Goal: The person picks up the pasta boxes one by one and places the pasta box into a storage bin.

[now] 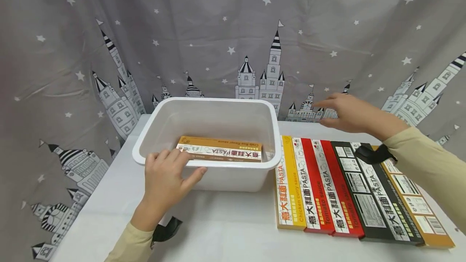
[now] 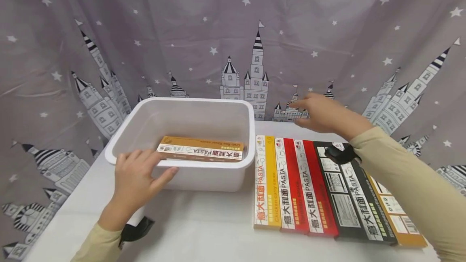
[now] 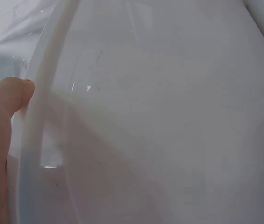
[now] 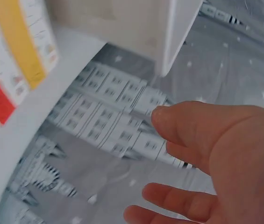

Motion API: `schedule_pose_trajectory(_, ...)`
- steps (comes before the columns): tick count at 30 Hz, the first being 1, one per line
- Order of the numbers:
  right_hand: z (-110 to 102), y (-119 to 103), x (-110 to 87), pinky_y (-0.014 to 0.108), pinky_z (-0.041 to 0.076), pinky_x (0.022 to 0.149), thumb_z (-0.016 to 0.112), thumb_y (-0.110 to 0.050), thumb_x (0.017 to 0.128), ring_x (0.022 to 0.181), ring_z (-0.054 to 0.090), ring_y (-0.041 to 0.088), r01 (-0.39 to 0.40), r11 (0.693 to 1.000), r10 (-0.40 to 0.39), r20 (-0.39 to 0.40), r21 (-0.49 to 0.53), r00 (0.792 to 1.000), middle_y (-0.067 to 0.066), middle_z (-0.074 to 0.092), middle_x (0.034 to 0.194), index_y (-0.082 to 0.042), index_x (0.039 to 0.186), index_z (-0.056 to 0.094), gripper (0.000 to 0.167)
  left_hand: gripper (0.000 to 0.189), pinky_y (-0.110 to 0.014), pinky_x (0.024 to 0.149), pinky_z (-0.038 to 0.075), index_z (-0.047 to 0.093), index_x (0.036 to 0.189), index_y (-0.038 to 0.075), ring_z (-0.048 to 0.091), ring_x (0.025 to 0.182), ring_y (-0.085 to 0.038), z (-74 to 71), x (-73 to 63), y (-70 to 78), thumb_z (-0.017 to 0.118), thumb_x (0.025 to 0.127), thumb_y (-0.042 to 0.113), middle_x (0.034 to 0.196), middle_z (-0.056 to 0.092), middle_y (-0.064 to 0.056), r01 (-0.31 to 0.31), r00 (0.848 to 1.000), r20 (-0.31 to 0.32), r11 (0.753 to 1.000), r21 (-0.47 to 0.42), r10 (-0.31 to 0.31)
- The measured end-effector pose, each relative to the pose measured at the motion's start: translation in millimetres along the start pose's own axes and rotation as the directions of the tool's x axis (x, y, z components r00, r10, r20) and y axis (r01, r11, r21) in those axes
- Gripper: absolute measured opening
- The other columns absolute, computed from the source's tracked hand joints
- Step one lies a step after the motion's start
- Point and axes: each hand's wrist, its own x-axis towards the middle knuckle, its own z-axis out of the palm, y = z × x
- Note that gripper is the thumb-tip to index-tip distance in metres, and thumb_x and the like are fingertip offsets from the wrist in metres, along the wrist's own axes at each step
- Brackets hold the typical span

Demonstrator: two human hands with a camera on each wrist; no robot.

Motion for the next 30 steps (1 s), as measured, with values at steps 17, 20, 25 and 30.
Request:
schedule_pose_trajectory(17, 70, 86, -141.3, 0.068, 0.053, 0.080, 0.075, -0.024, 0.089, 0.102, 0.060, 0.057, -0.311, 0.950, 0.311, -0.032, 0.012, 0.950, 0.044, 0.056, 0.124, 0.006, 0.136, 0.057, 0.059, 0.071, -0.049, 0.066, 0.033, 0.069, 0.085, 0.009, 0.056, 0.065, -0.033, 3.2, -1.7, 0.5, 0.037, 0.099, 0.071, 0.071, 0.064, -0.008, 0.005, 1.000, -0.020, 1.000, -0.012, -0.005)
schedule_pose_trajectory(20, 86, 94, -163.5, 0.072, 0.050, 0.080, 0.074, -0.027, 0.090, 0.105, 0.055, 0.063, -0.394, 0.919, 0.395, -0.005, 0.029, 0.919, 0.048, 0.050, 0.125, 0.008, 0.136, 0.054, 0.061, 0.071, -0.048, 0.066, 0.032, 0.069, 0.086, 0.009, 0.056, 0.065, -0.033, 3.3, -2.3, 0.4, 0.037, 0.099, 0.071, 0.071, 0.065, -0.008, 0.009, 1.000, -0.019, 1.000, -0.013, -0.009)
schedule_pose_trajectory(25, 115, 105, -194.7, 0.073, 0.048, 0.080, 0.071, -0.032, 0.094, 0.107, 0.050, 0.066, -0.469, 0.881, 0.470, 0.010, 0.068, 0.883, 0.051, 0.045, 0.127, 0.011, 0.137, 0.050, 0.064, 0.070, -0.049, 0.067, 0.033, 0.068, 0.086, 0.009, 0.057, 0.066, -0.034, 3.5, -2.4, 0.1, 0.037, 0.099, 0.071, 0.074, 0.067, -0.008, 0.010, 1.000, -0.017, 1.000, -0.020, -0.010)
schedule_pose_trajectory(30, 136, 113, -213.3, 0.077, 0.044, 0.083, 0.068, -0.044, 0.096, 0.109, 0.044, 0.070, -0.512, 0.853, 0.512, 0.027, 0.097, 0.858, 0.053, 0.042, 0.128, 0.012, 0.140, 0.045, 0.075, 0.070, -0.049, 0.067, 0.032, 0.069, 0.086, 0.009, 0.057, 0.066, -0.034, 4.8, -1.8, 1.4, 0.038, 0.099, 0.070, 0.073, 0.067, -0.009, 0.010, 1.000, -0.026, 1.000, -0.030, -0.011)
